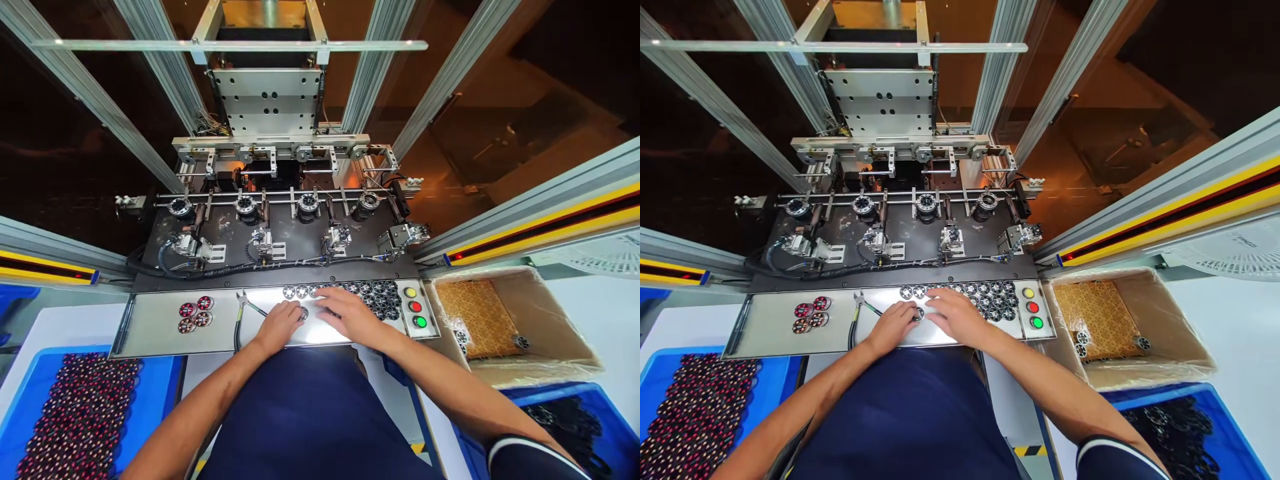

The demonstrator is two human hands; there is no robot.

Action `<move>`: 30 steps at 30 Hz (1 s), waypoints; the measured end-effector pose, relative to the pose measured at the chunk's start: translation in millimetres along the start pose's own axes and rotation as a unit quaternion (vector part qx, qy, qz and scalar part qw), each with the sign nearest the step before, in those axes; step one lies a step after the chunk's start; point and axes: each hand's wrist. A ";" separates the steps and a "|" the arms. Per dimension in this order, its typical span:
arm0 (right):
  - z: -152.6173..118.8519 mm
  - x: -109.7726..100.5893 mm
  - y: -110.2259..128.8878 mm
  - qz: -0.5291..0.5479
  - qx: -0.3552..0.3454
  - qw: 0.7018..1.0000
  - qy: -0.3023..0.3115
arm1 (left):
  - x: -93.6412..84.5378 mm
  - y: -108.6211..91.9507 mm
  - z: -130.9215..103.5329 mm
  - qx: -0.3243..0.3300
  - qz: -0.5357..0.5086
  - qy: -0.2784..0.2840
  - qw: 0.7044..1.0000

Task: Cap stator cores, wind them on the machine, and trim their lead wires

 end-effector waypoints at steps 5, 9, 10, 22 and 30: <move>8.7 15.1 24.1 0.062 -0.028 0.997 0.035 | -37.2 -38.8 -24.3 -0.015 -0.124 -0.043 0.991; 25.6 10.6 49.7 0.114 -0.025 0.993 -0.028 | -53.8 -70.2 -48.3 -0.018 -0.237 -0.096 0.967; 29.3 10.1 56.0 0.133 -0.018 0.989 -0.057 | -53.6 -75.0 -52.9 -0.017 -0.267 -0.112 0.957; 79.6 -28.2 65.3 0.378 -0.051 0.922 0.073 | -74.1 -105.1 -92.9 -0.001 -0.304 -0.237 0.923; 115.9 -43.0 54.8 0.439 -0.103 0.842 0.295 | -94.8 -115.6 -95.8 0.093 -0.064 -0.212 0.971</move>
Point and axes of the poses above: each hand's wrist, its own z-axis towards the middle knuckle, its own x-axis out of the palm, y = z × x, and after that the axes turned 10 degrees about -z, right-handed
